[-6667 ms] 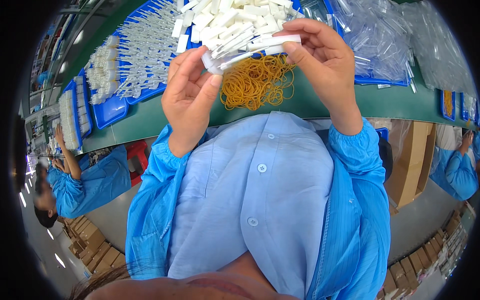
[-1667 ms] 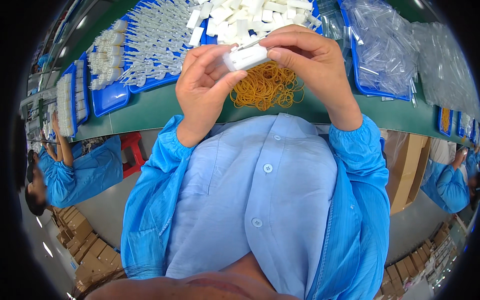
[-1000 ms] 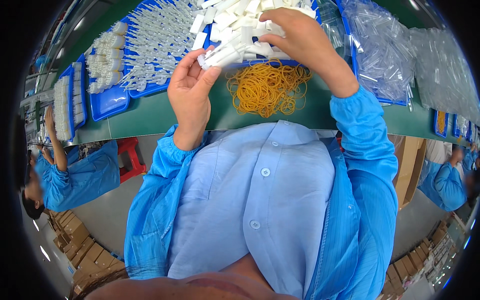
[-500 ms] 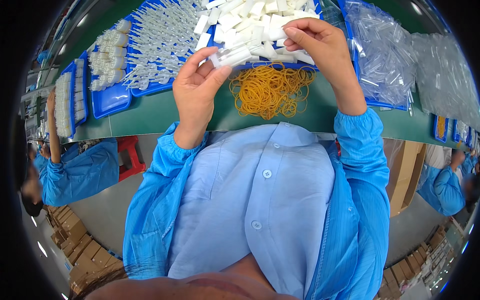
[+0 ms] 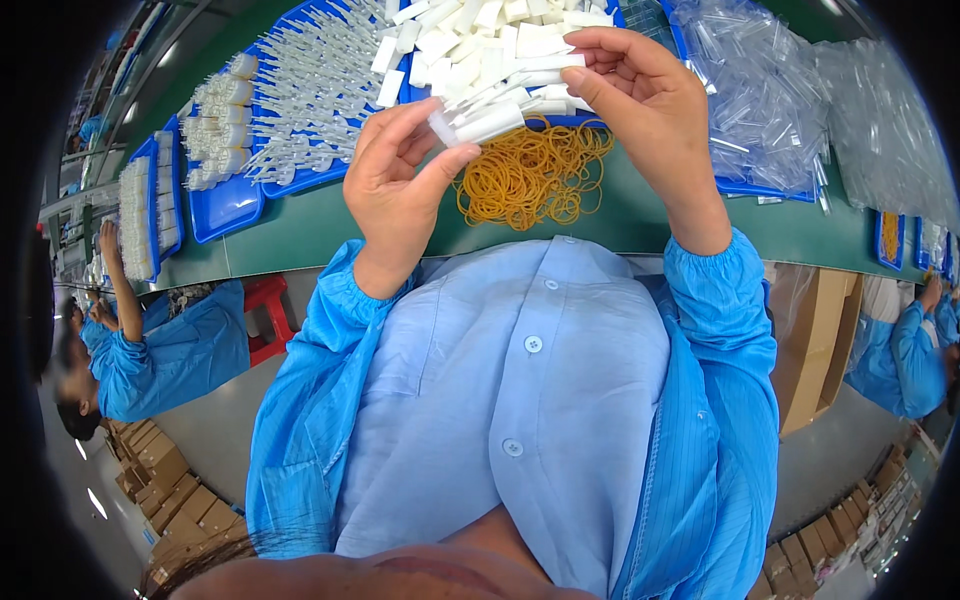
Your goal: The person assembles medical supplies by inserting white foam pieces into clear plastic tubes. They then bundle the tubes together and secure them with a rubber band. The person repeats this process multiple times, handling the foam pieces and tubes by hand.
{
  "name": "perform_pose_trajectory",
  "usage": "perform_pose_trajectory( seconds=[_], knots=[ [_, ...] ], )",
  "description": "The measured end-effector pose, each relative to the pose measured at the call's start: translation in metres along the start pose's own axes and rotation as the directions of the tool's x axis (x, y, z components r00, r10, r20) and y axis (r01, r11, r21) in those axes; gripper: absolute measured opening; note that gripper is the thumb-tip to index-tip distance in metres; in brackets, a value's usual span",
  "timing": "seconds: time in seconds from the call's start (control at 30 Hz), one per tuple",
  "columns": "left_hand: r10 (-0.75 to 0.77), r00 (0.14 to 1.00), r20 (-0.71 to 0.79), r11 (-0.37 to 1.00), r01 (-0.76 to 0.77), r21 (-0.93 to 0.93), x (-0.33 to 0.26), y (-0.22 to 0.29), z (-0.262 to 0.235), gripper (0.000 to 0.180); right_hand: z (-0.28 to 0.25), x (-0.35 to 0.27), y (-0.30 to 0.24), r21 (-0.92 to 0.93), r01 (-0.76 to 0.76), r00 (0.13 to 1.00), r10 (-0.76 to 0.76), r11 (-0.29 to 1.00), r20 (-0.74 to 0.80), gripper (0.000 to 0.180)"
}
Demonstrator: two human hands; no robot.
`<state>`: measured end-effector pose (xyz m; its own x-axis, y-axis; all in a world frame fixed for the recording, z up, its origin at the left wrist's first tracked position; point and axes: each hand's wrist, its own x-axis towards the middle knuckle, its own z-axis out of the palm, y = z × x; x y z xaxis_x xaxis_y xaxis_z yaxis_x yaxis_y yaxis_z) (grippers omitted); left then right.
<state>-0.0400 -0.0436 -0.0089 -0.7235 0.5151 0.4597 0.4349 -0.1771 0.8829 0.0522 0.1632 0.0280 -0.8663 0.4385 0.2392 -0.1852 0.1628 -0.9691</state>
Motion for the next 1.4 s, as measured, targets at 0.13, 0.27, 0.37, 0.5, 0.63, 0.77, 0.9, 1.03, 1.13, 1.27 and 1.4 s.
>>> perform_pose_trajectory(
  seconds=[0.13, 0.27, 0.37, 0.5, 0.63, 0.77, 0.9, 1.03, 1.13, 1.27, 1.4],
  knots=[
    [0.011, 1.0, -0.007, 1.0, -0.011, 0.011, 0.0, 0.001, 0.001, 0.045, -0.003, -0.002, -0.002, 0.01, -0.025, 0.999, 0.024, 1.0, 0.043, 0.024],
    [0.031, 0.999, -0.017, 0.999, -0.031, -0.02, 0.0, -0.001, 0.0, 0.045, -0.007, -0.002, 0.003, 0.042, -0.021, 1.0, 0.021, 0.999, 0.012, 0.022],
    [0.04, 0.999, -0.007, 0.999, -0.04, 0.006, -0.001, 0.0, 0.001, 0.044, 0.001, -0.002, 0.0, 0.04, -0.039, 0.999, 0.039, 0.998, 0.015, 0.02],
    [0.031, 0.999, 0.013, 0.999, -0.032, 0.038, -0.002, 0.002, 0.001, 0.044, 0.007, -0.005, -0.003, 0.111, -0.062, 0.997, 0.056, 0.992, 0.054, 0.021],
    [0.026, 1.0, 0.009, 0.999, -0.026, 0.028, -0.001, 0.0, 0.001, 0.043, 0.01, -0.007, -0.002, 0.17, -0.049, 0.995, 0.033, 0.984, 0.096, 0.022],
    [-0.015, 1.0, 0.01, 0.999, 0.015, -0.028, -0.001, 0.0, 0.0, 0.042, 0.0, -0.003, 0.005, 0.167, -0.039, 0.982, 0.006, 0.985, 0.19, 0.019],
    [-0.011, 0.999, 0.033, 0.999, 0.012, -0.033, -0.001, -0.001, 0.0, 0.042, -0.004, 0.0, 0.01, 0.176, -0.045, 0.959, -0.007, 0.983, 0.284, 0.016],
    [-0.007, 0.999, 0.051, 1.0, 0.008, -0.015, -0.002, -0.002, -0.001, 0.042, 0.005, -0.002, 0.011, 0.216, -0.08, 0.961, 0.018, 0.973, 0.275, 0.016],
    [0.0, 0.997, 0.074, 1.0, -0.001, 0.013, -0.001, 0.0, -0.002, 0.042, 0.008, -0.004, 0.009, 0.202, -0.074, 0.959, 0.014, 0.977, 0.284, 0.016],
    [-0.01, 0.998, 0.065, 1.0, 0.009, 0.003, -0.002, -0.002, -0.003, 0.042, -0.001, -0.001, 0.019, 0.18, -0.056, 0.944, -0.007, 0.982, 0.328, 0.015],
    [-0.016, 0.999, 0.044, 1.0, 0.016, -0.008, -0.002, -0.004, -0.003, 0.041, 0.006, -0.004, 0.005, 0.19, -0.16, 0.959, 0.107, 0.969, 0.261, 0.014]
  ],
)
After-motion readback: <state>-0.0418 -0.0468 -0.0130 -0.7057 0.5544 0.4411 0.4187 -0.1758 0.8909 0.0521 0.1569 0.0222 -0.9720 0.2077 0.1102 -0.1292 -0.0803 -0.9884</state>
